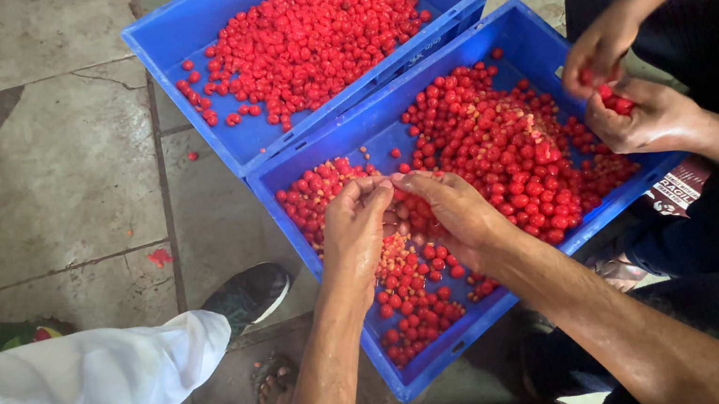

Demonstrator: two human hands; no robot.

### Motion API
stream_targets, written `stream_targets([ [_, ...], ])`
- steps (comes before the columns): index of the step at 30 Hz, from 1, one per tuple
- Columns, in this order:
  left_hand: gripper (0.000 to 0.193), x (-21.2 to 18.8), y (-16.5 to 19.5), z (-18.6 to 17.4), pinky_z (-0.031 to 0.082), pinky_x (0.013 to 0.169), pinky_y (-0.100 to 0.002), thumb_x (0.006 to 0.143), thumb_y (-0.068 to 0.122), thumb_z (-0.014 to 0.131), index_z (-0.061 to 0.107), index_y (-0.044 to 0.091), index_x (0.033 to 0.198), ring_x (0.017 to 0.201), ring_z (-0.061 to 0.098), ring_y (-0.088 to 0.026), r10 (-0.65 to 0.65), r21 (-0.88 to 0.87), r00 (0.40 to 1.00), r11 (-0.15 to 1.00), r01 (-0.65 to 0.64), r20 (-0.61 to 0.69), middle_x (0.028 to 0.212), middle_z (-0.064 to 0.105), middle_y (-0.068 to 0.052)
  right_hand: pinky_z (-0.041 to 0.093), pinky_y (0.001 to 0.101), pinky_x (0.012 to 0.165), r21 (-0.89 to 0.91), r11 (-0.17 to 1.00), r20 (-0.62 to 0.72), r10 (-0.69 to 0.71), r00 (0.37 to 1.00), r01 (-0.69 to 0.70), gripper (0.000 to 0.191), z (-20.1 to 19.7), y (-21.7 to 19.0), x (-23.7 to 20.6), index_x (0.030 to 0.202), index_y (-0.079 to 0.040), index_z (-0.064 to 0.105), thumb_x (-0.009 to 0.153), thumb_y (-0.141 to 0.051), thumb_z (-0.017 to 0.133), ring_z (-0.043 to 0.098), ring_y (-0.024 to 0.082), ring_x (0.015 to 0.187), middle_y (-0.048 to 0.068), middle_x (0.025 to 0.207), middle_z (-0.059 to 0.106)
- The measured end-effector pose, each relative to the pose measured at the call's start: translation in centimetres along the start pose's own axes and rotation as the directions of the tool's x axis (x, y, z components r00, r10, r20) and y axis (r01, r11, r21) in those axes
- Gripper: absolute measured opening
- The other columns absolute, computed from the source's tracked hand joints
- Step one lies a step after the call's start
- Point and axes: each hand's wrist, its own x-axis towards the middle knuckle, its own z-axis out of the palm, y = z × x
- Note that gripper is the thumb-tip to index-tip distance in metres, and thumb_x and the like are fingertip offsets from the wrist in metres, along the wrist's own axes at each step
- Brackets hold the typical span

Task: The person sits on the floor and uses both hands to squeeze and separate the seeds from the red berry fruit. The seeds and pulp fall into a blue crate below. Another person works alongside in a similar manner.

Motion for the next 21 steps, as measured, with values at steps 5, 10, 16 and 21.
stream_targets([
  [5, 0.018, 0.3, -0.5, -0.2, 0.055, 0.062, -0.028, 0.099, 0.015, 0.061, 0.066, 0.001, 0.108, 0.070, 0.065, -0.012, -0.008, -0.013, 1.000, 1.000, 0.008, 0.009, 0.088, 0.068, -0.005, 0.046, 0.0275, 0.057, -0.001, 1.000, 0.003, 0.000, 1.000, 0.000, 0.022, -0.4, 0.3, 0.2, 0.105, -0.009, 0.066, 0.101, -0.028, 0.056, 0.061, 0.011, 0.070, 0.001, 0.080, 0.067],
  [10, 0.023, 0.7, -1.5, -1.0, 0.057, 0.067, -0.030, 0.101, 0.018, 0.058, 0.066, 0.000, 0.114, 0.078, 0.066, -0.017, -0.012, 0.036, 1.000, 0.999, 0.013, -0.010, 0.095, 0.068, -0.009, 0.047, 0.0300, 0.056, 0.044, 0.997, -0.022, -0.056, 0.998, 0.057, 0.020, -0.5, 0.1, 0.3, 0.104, -0.010, 0.067, 0.100, -0.027, 0.057, 0.062, 0.015, 0.067, 0.003, 0.077, 0.064],
  [16, 0.030, 0.8, -1.2, -1.0, 0.046, 0.102, -0.034, 0.095, 0.013, 0.065, 0.073, 0.000, 0.122, 0.122, 0.061, -0.021, 0.259, 0.500, 0.960, 0.848, -0.173, -0.106, 0.130, 0.067, -0.010, 0.045, 0.0285, 0.048, 0.027, 0.991, -0.230, -0.125, 0.965, 0.135, 0.035, 0.6, -2.1, -0.9, 0.088, -0.009, 0.063, 0.099, -0.042, 0.061, 0.059, 0.013, 0.055, 0.002, 0.069, 0.063],
  [21, 0.032, 0.1, -0.6, 0.1, 0.051, 0.097, -0.031, 0.091, 0.018, 0.066, 0.070, 0.002, 0.118, 0.112, 0.069, -0.018, 0.063, 0.417, 0.987, 0.909, 0.004, -0.147, 0.119, 0.074, -0.009, 0.036, 0.0251, 0.042, -0.373, 0.645, -0.174, -0.755, 0.632, 0.667, 0.035, 2.5, -8.4, 1.2, 0.085, -0.008, 0.059, 0.104, -0.037, 0.065, 0.050, 0.008, 0.048, 0.005, 0.064, 0.058],
])
